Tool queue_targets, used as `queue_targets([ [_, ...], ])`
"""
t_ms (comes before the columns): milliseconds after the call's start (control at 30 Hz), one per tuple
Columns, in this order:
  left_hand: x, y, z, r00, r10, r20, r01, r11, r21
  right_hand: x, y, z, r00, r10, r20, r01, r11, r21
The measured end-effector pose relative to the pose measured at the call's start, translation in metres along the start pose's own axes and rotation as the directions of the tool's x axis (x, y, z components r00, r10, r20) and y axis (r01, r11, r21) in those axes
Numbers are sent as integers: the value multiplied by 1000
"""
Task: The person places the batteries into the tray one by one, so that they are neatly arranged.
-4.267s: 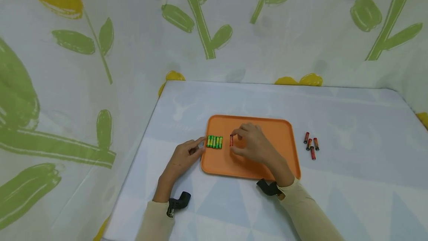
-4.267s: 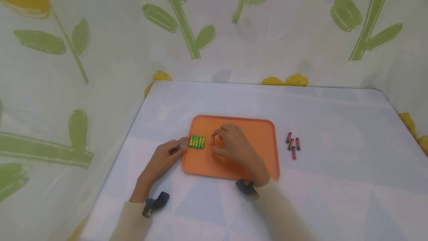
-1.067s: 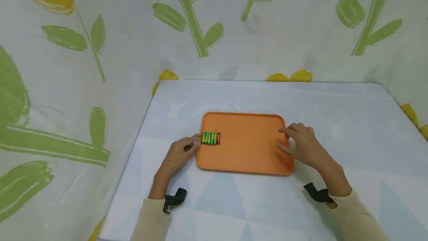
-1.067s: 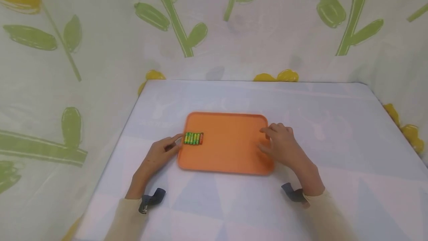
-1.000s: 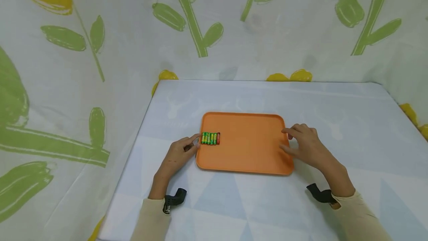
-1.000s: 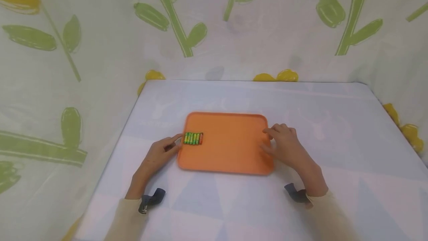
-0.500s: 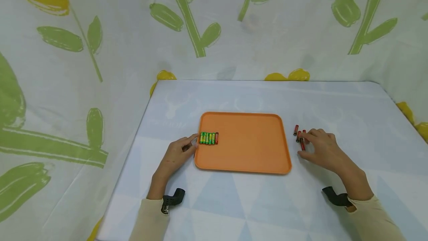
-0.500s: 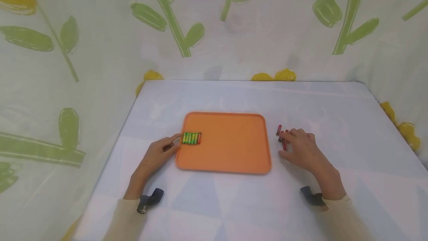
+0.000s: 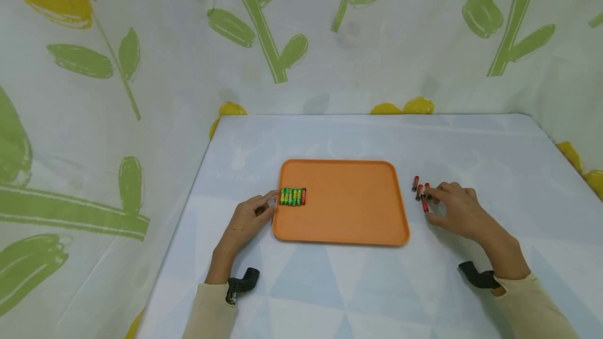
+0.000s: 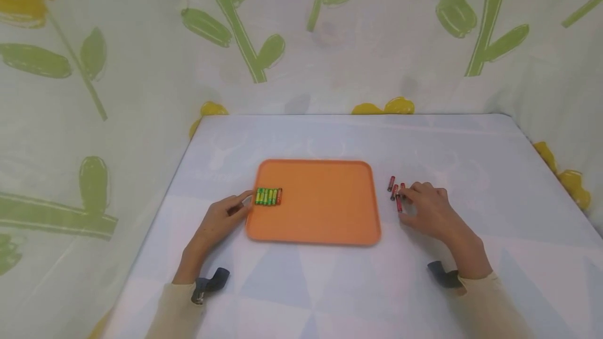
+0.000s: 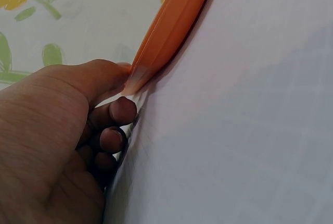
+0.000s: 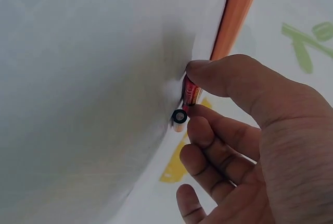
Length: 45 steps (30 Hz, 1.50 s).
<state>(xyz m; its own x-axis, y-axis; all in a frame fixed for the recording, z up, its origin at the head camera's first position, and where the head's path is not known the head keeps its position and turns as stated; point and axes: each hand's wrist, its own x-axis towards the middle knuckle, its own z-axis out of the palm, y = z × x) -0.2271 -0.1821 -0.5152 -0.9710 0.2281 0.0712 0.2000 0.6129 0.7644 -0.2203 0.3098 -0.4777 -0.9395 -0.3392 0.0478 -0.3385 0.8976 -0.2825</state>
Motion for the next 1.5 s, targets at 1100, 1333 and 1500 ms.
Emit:
queue_targets([
  [1100, 0, 4, -1, 1000, 0, -1, 0, 1000, -13, 17, -33, 9, 990, -93, -111, 101, 992, 73],
  [1333, 0, 3, -2, 1000, 26, -5, -26, 1000, -5, 26, -45, 14, 985, -122, -126, 133, 988, 81],
  [1500, 0, 3, -2, 1000, 24, -8, -24, 1000, 3, 31, -54, 16, 979, -154, -135, 168, 981, 95],
])
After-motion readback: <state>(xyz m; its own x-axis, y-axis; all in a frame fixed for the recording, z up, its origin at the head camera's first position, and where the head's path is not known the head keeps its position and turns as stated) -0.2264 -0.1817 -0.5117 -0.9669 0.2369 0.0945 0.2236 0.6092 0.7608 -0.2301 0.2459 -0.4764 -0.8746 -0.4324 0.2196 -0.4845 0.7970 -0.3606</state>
